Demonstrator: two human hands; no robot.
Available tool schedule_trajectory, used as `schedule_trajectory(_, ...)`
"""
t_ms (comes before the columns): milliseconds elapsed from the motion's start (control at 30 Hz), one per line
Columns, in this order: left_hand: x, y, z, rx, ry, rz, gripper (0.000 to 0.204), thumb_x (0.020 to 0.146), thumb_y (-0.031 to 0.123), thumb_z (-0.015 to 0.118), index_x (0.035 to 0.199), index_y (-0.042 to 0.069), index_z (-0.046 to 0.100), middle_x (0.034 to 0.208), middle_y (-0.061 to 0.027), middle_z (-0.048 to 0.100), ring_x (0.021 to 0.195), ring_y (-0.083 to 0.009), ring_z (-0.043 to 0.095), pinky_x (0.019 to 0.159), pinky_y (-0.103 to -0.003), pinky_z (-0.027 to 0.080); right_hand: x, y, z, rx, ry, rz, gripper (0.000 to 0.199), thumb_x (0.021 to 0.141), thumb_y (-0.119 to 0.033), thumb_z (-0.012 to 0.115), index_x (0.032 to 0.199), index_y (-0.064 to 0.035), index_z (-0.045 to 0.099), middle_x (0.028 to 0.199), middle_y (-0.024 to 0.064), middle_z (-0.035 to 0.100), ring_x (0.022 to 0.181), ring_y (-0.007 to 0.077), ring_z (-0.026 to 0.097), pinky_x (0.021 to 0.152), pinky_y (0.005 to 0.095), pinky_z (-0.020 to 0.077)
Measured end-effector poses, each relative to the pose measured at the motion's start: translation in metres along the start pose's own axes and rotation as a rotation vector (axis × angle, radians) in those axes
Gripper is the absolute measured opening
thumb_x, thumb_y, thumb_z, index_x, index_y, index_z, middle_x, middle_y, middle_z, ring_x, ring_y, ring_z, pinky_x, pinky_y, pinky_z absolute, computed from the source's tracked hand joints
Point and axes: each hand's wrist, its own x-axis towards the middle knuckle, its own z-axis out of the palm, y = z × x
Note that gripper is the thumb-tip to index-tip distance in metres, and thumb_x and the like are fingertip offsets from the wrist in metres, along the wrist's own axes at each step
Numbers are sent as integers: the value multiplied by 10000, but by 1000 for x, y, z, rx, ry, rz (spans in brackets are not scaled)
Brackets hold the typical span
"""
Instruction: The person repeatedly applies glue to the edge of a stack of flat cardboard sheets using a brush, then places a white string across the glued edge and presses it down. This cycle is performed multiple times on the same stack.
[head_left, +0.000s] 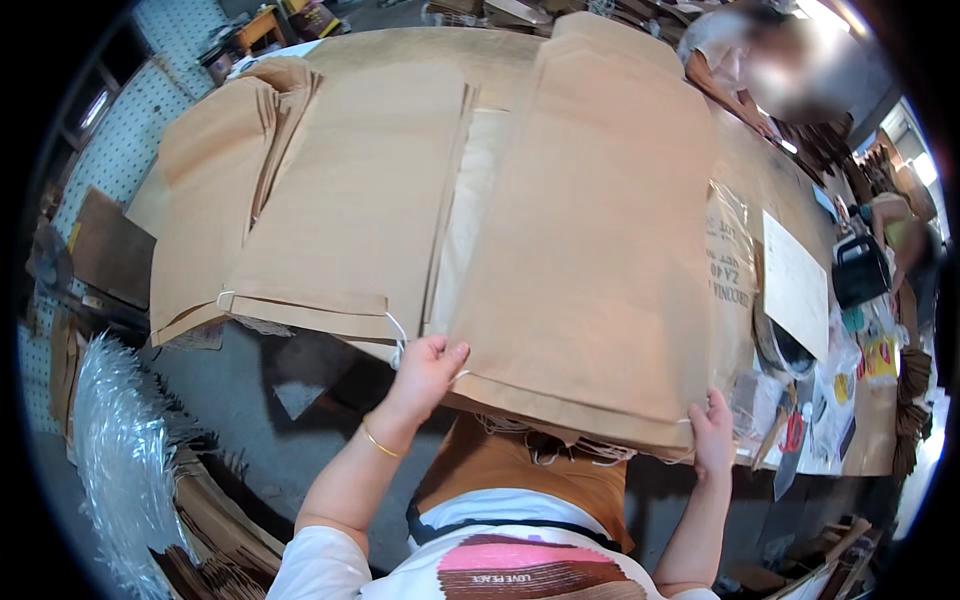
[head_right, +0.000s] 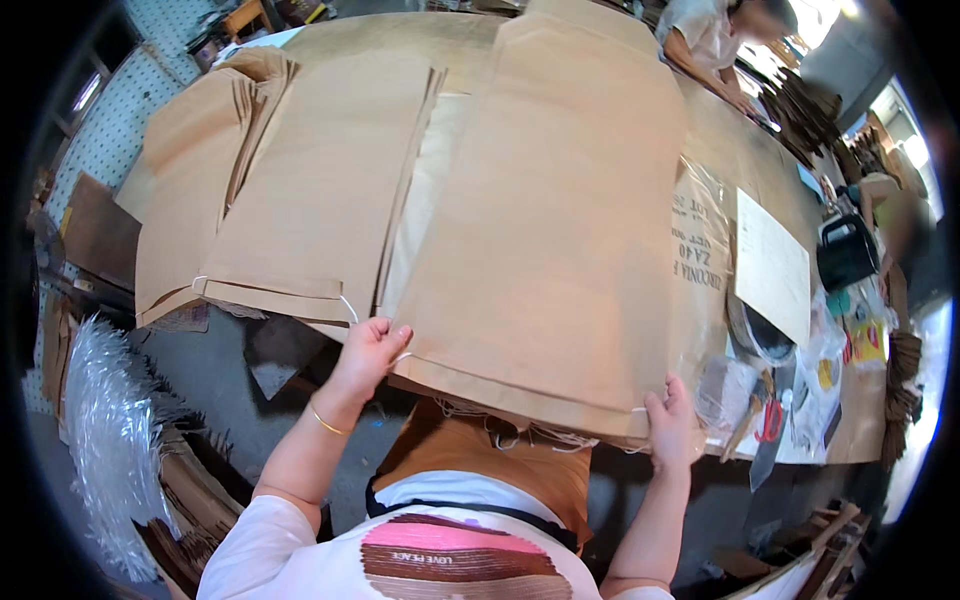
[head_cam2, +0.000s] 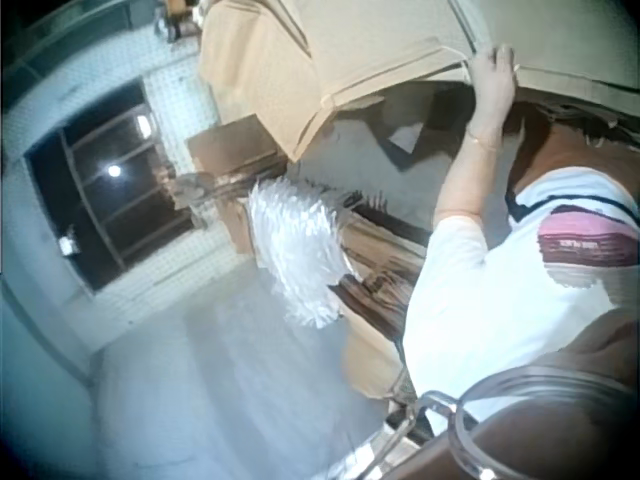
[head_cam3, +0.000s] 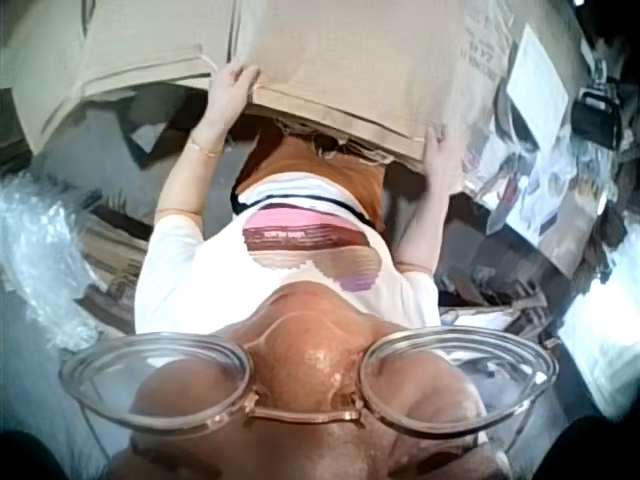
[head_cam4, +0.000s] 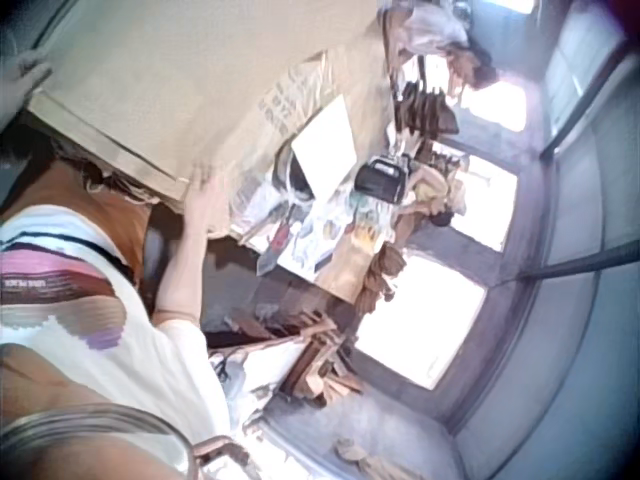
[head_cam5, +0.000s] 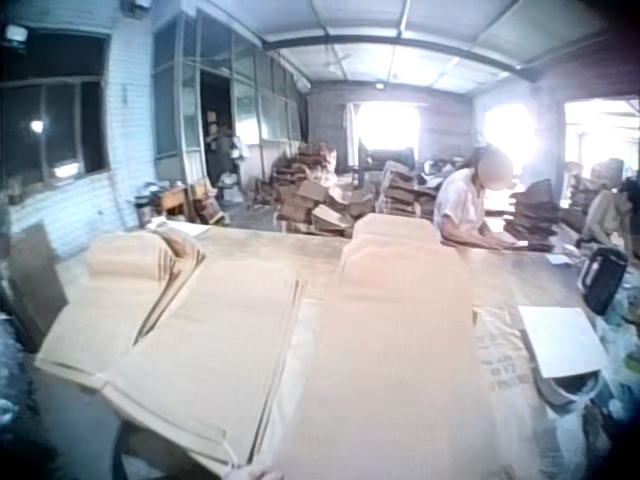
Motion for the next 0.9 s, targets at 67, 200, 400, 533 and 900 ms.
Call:
schedule_trajectory(67,-6,-6,-11,450,234,525,235,913,156,590,730,12,557,579,-16,506,503,-99,416,464,-276,336,5,7,27,-356,74,-114,387,882,-39,489,1242,99,460,1083,184,621,1059,239,588,905,308,449)
schedule_trajectory(200,-19,11,-86,877,643,892,195,899,145,566,760,10,585,641,-152,563,557,-292,529,531,-367,419,21,-14,117,-204,-41,-243,392,926,-80,477,1277,91,442,1206,231,565,1169,277,522,993,342,389)
schedule_trajectory(400,26,41,-294,759,964,541,277,897,224,571,819,-38,614,648,-120,600,602,-161,551,553,-330,431,81,-59,305,-64,-495,-266,284,874,-31,429,1148,4,496,856,165,642,639,248,600,554,392,465)
schedule_trajectory(533,38,62,-360,1294,1018,248,353,910,286,523,871,-51,623,799,-186,652,676,-308,601,648,-405,469,75,-81,365,-140,-552,-16,358,873,-43,470,1226,18,467,638,82,559,458,169,527,434,301,437)
schedule_trajectory(900,-141,92,31,-595,-540,846,899,844,691,359,1366,-40,323,1286,-261,462,1167,-314,465,1021,-395,335,-28,-18,117,-142,-458,-82,247,865,-46,606,1107,5,601,953,62,632,897,125,606,799,256,495)
